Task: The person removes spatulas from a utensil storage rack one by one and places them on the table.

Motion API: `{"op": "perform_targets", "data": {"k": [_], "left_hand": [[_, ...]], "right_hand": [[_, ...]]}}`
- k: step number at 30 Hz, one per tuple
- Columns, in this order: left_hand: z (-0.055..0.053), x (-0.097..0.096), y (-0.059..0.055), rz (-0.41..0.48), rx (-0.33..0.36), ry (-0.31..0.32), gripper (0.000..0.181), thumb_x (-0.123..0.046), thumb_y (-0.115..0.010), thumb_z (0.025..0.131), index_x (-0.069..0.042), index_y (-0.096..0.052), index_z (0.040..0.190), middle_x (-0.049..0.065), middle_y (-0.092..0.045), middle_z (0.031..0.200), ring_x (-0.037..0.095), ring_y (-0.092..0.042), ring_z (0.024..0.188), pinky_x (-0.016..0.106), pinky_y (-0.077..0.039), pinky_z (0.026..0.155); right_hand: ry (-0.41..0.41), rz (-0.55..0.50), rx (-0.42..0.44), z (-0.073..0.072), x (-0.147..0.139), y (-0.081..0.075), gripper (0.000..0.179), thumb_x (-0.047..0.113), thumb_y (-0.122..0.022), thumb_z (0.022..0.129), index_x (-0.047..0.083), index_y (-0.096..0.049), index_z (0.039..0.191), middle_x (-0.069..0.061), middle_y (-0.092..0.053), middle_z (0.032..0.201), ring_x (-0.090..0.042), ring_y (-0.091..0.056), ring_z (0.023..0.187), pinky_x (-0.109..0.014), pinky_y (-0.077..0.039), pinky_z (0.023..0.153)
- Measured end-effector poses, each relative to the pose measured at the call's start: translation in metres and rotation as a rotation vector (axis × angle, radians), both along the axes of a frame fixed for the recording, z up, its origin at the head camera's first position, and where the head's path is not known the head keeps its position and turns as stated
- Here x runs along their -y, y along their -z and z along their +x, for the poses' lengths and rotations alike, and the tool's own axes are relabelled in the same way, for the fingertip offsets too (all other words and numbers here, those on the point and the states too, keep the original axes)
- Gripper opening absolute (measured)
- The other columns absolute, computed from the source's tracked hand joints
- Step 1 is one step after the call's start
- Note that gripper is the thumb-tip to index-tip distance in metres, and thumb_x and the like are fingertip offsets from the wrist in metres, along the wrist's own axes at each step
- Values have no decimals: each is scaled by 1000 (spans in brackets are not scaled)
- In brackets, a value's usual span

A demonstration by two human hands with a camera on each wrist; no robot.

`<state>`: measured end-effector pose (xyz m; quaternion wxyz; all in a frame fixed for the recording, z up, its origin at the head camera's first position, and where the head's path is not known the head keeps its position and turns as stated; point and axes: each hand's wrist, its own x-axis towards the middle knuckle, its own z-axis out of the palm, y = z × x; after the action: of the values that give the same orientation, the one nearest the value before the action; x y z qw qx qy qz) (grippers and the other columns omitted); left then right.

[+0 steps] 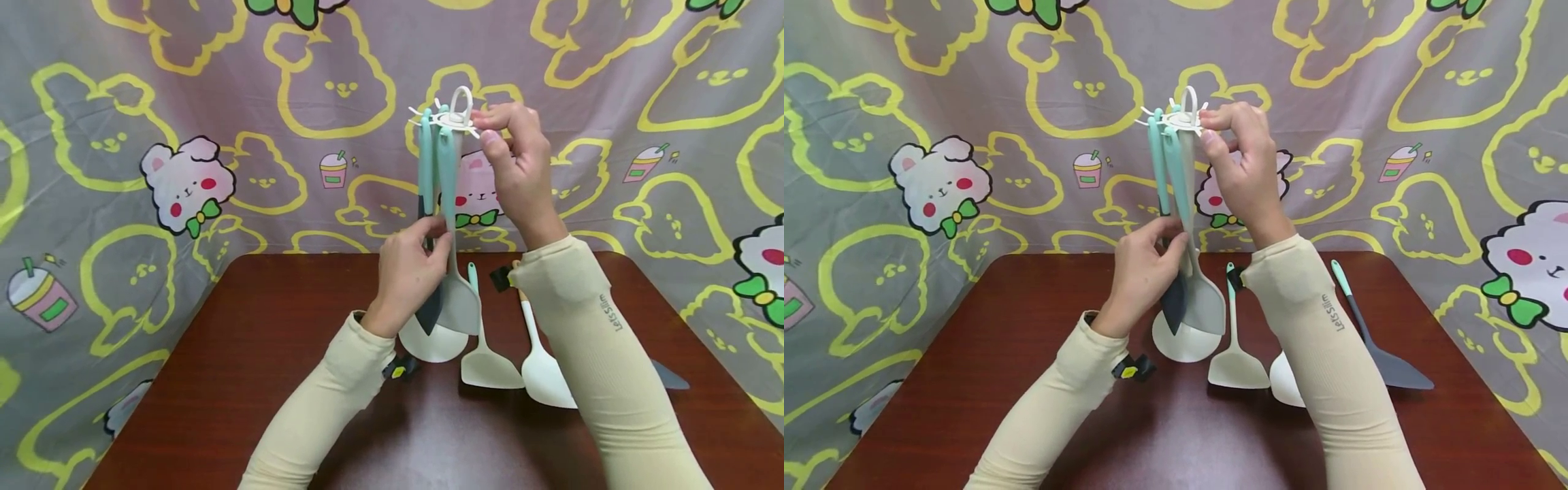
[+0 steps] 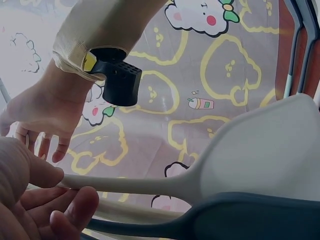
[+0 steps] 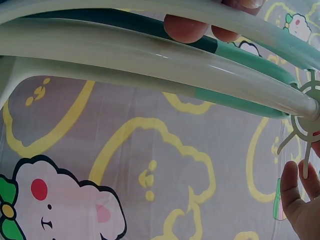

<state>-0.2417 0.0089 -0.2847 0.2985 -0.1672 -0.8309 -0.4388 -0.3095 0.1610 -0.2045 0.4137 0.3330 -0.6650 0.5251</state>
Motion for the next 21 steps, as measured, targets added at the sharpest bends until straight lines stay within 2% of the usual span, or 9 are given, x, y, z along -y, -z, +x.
{"op": "perform_targets", "data": {"k": [2,4,9,13,17,19,21], "left_hand": [[0,-1,1,2,7,5,21,-22,-66,94,-12,-73,110,2,-77,95,7,-49,46,19,-36,42],[2,-2,3,1,17,11,21,-23,-67,93,-12,-73,111,1,-77,95,5,-52,49,19,-40,44],[5,0,4,-6,15,9,24,-23,-68,92,-13,-71,114,0,-77,94,5,-53,49,19,-41,44],[7,2,0,-22,4,0,23,-24,-69,92,-13,-72,112,-1,-76,92,4,-52,50,19,-40,45],[10,3,-3,-44,9,2,20,-25,-70,91,-13,-72,106,-1,-76,89,5,-51,50,19,-38,45],[12,2,-4,-52,11,5,19,-25,-70,91,-13,-73,105,-2,-76,87,5,-50,49,19,-38,45],[13,3,-5,-54,12,5,18,-26,-70,91,-13,-73,104,-2,-75,85,5,-50,49,19,-37,45]], "right_hand": [[4,18,-5,0,-2,1,41,28,-49,88,-7,-65,101,3,-71,109,-11,-52,121,-18,-48,77],[6,35,-8,0,-4,3,40,27,-48,89,-8,-64,102,12,-69,108,-9,-51,122,-17,-48,77],[1,55,-19,1,-3,4,39,26,-48,90,-7,-63,104,16,-65,108,-6,-50,123,-17,-48,78],[-4,44,-25,1,-1,1,39,26,-49,89,-7,-64,103,9,-68,109,-7,-51,122,-18,-47,78],[-3,40,-35,-1,-2,1,38,25,-49,89,-8,-63,103,-4,-71,111,-14,-52,121,-18,-47,77],[-7,34,-35,-1,-2,1,38,24,-49,89,-9,-63,102,0,-71,110,-15,-52,121,-18,-47,77],[-15,30,-36,0,-1,0,38,24,-49,89,-9,-64,102,11,-69,108,-14,-52,121,-18,-47,77]]}}
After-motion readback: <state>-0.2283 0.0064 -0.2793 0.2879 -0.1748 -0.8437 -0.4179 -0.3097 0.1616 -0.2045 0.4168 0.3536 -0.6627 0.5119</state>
